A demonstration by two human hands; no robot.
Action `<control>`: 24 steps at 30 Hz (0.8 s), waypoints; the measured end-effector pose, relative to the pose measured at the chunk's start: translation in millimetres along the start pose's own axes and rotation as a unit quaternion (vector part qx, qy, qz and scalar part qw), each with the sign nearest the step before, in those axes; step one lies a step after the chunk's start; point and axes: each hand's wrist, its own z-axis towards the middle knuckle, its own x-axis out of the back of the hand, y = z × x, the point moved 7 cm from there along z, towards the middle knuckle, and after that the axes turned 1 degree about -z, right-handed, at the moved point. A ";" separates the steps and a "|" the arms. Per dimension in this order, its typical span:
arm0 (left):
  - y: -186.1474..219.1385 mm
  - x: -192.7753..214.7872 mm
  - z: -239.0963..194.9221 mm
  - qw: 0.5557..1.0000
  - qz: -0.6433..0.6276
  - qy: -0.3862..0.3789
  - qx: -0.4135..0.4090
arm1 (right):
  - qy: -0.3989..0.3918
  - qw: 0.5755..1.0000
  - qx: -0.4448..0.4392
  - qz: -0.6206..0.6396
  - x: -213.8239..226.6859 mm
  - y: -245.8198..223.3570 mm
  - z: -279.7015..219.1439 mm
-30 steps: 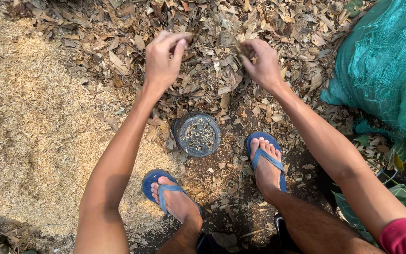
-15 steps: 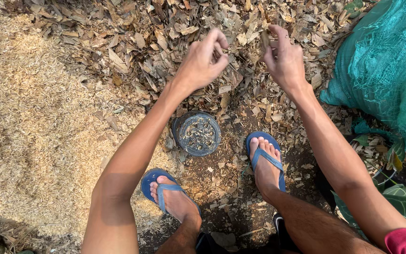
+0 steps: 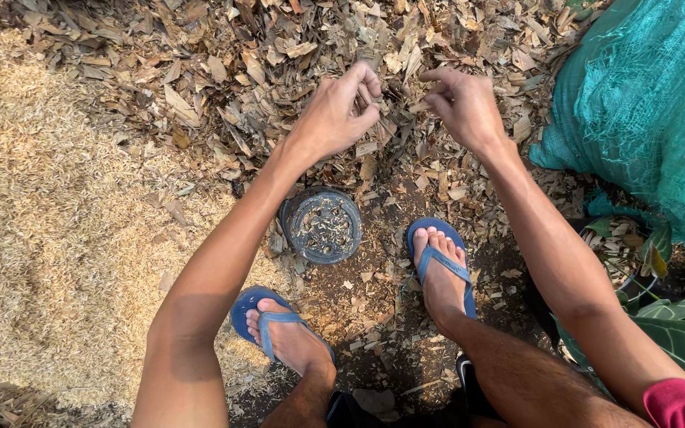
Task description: The person repots a small plant by removing it from its original pot, placing it into a new pot, and filling the pot with soil and wood chips. The person handles the plant and soil by hand.
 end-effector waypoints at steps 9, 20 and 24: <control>1.6 -12.6 7.0 1.000 0.013 -0.015 0.019 | -0.016 0.990 -0.009 0.142 -11.3 -32.1 -3.8; 6.7 -12.6 1.8 1.000 -0.014 -0.006 0.018 | -0.097 0.987 0.045 0.120 -29.3 -20.1 -10.3; 2.9 3.0 -4.6 0.995 0.079 0.047 -0.048 | 0.042 0.988 0.038 0.145 40.7 45.7 11.4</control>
